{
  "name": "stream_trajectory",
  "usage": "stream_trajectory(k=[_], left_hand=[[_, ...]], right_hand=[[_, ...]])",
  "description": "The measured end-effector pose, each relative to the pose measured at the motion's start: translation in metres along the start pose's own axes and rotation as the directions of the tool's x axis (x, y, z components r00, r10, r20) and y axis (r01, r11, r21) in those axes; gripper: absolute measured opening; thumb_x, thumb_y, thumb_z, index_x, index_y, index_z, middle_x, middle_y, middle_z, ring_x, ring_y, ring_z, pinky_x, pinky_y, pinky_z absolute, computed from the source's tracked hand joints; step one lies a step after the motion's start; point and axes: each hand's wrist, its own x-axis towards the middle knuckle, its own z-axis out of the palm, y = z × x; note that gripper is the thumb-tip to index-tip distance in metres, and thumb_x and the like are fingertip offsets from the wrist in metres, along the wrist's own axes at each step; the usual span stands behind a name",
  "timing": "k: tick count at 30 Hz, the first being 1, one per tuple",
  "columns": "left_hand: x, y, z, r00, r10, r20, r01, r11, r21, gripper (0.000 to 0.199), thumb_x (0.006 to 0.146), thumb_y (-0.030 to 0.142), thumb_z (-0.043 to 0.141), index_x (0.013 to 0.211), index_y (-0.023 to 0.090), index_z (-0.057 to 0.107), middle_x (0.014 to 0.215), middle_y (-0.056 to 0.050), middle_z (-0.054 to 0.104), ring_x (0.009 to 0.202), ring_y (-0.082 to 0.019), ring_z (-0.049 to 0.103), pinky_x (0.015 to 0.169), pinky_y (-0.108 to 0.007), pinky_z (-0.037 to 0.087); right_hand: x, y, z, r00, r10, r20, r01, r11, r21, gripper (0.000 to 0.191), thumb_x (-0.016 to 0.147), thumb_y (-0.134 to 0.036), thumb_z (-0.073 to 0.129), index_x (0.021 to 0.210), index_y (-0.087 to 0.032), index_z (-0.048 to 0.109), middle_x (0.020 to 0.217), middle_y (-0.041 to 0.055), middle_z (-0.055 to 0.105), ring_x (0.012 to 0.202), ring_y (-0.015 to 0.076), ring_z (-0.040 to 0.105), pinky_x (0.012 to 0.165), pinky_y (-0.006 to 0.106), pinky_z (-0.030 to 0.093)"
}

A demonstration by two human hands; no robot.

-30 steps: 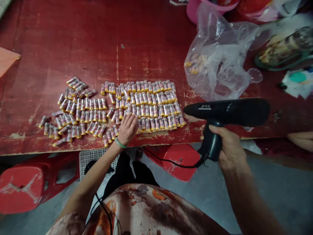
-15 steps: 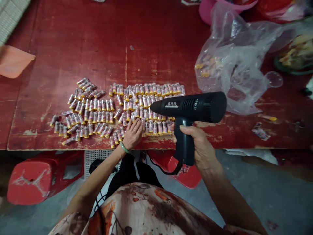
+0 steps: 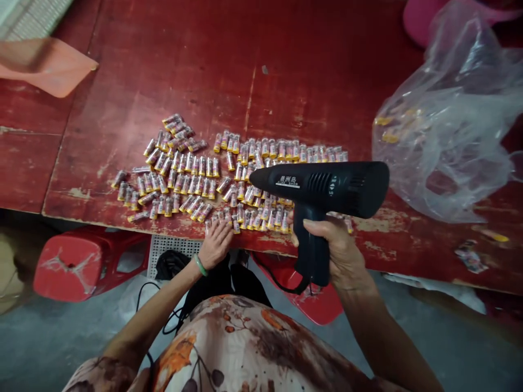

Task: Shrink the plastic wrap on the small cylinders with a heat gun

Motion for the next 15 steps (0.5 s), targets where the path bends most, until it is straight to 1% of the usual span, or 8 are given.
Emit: stream_trajectory(k=[2, 4, 7, 10, 12, 15], left_hand=[[0.007, 0.006, 0.014, 0.996, 0.031, 0.088, -0.032, 0.999, 0.008, 0.045, 0.095, 0.012, 0.048, 0.140, 0.014, 0.051, 0.140, -0.018, 0.059, 0.145, -0.029, 0.041, 0.122, -0.060, 0.030], [0.018, 0.009, 0.026, 0.987, 0.034, 0.159, -0.040, 0.999, 0.034, 0.043, 0.097, 0.017, 0.048, 0.140, 0.013, 0.051, 0.145, -0.018, 0.055, 0.146, -0.031, 0.039, 0.123, -0.061, 0.027], [0.025, 0.008, 0.033, 0.970, 0.022, 0.241, -0.039, 0.997, 0.066, 0.044, 0.099, 0.024, 0.047, 0.142, 0.012, 0.051, 0.152, -0.017, 0.047, 0.147, -0.033, 0.036, 0.123, -0.062, 0.027], [0.018, 0.001, 0.029, 0.948, 0.013, 0.317, -0.038, 0.997, 0.073, 0.048, 0.098, 0.018, 0.045, 0.146, 0.015, 0.048, 0.157, -0.015, 0.041, 0.149, -0.034, 0.030, 0.122, -0.065, 0.027], [0.010, -0.005, 0.022, 0.940, 0.000, 0.341, -0.031, 0.996, 0.084, 0.050, 0.097, 0.013, 0.044, 0.147, 0.016, 0.046, 0.157, -0.015, 0.040, 0.150, -0.034, 0.029, 0.121, -0.065, 0.028], [-0.001, -0.014, 0.013, 0.937, -0.005, 0.350, -0.030, 0.995, 0.094, 0.052, 0.096, 0.010, 0.042, 0.148, 0.015, 0.045, 0.157, -0.016, 0.040, 0.150, -0.032, 0.030, 0.121, -0.063, 0.030]], right_hand=[[0.001, 0.002, 0.006, 1.000, 0.019, 0.020, -0.019, 1.000, -0.006, 0.031, 0.063, -0.034, 0.080, 0.088, -0.018, 0.071, 0.066, 0.0006, 0.066, 0.046, 0.0131, 0.055, 0.037, 0.022, 0.043], [0.001, 0.005, 0.011, 1.000, 0.003, 0.002, -0.003, 0.999, -0.034, 0.033, 0.062, -0.033, 0.082, 0.089, -0.018, 0.070, 0.068, -0.0003, 0.066, 0.047, 0.0132, 0.057, 0.040, 0.023, 0.045], [0.000, 0.010, 0.017, 0.999, -0.031, -0.014, 0.030, 0.996, -0.078, 0.034, 0.061, -0.031, 0.084, 0.088, -0.019, 0.069, 0.071, -0.0017, 0.067, 0.047, 0.0122, 0.057, 0.041, 0.023, 0.048], [0.001, 0.018, 0.023, 0.999, 0.018, 0.045, -0.014, 0.995, -0.094, 0.031, 0.062, -0.031, 0.083, 0.086, -0.018, 0.069, 0.067, -0.0014, 0.066, 0.045, 0.0120, 0.057, 0.040, 0.022, 0.047], [0.006, 0.024, 0.025, 0.997, 0.045, 0.063, -0.039, 0.996, -0.085, 0.032, 0.062, -0.033, 0.084, 0.086, -0.017, 0.069, 0.063, -0.0015, 0.065, 0.044, 0.0125, 0.057, 0.038, 0.022, 0.047], [0.015, 0.027, 0.028, 0.999, 0.037, 0.012, -0.037, 0.998, -0.058, 0.035, 0.061, -0.037, 0.083, 0.085, -0.016, 0.070, 0.061, -0.0005, 0.065, 0.043, 0.0134, 0.057, 0.036, 0.021, 0.045]])
